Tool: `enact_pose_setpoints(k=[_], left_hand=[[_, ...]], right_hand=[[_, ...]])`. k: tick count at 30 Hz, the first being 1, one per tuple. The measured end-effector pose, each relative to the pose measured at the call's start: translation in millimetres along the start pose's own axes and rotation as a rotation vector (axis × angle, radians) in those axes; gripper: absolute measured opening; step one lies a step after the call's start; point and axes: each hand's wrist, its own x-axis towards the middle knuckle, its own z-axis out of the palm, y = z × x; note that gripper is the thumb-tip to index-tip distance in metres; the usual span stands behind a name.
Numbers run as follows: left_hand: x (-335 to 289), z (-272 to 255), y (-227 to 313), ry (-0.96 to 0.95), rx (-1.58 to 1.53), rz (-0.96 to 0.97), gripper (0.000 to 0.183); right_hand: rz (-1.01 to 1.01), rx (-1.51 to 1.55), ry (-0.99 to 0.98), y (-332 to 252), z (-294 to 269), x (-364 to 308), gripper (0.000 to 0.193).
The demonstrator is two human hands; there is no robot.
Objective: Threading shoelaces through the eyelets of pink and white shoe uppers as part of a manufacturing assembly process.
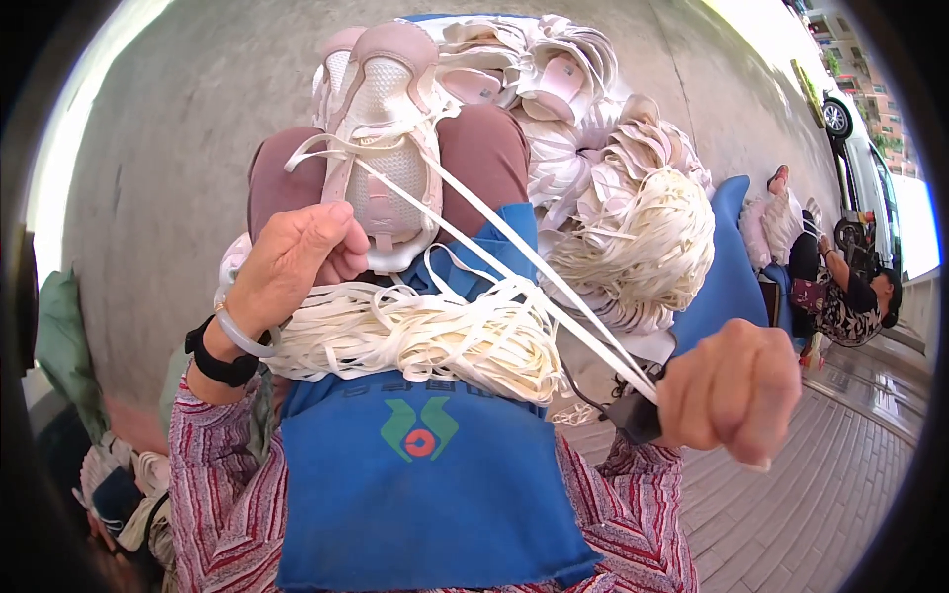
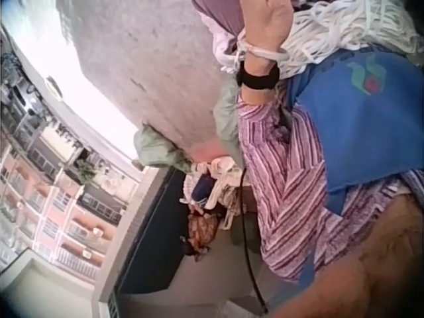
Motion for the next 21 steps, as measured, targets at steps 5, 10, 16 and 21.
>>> enact_pose_setpoints(k=[5,10,16,21], left_hand=[[30.9,23.6,4.3,-0.146,-0.311,-0.223,0.054],[46.8,35.6,8.9,-0.180,-0.657,-0.161,0.052],[20.1,25.5,9.6,-0.271,-0.196,-0.113,0.032],[-6.4,-20.2,19.4,0.053,-0.048,-0.105,0.023]], right_hand=[[0.117,-0.092,0.256,-1.9,3.4,-34.6,0.015],[0.395,-0.698,0.833,38.2,-10.0,-27.5,0.020],[0.553,-1.411,0.647,75.9,-55.4,20.8,0.013],[0.510,-2.049,0.512,116.4,-88.7,35.4,0.028]])
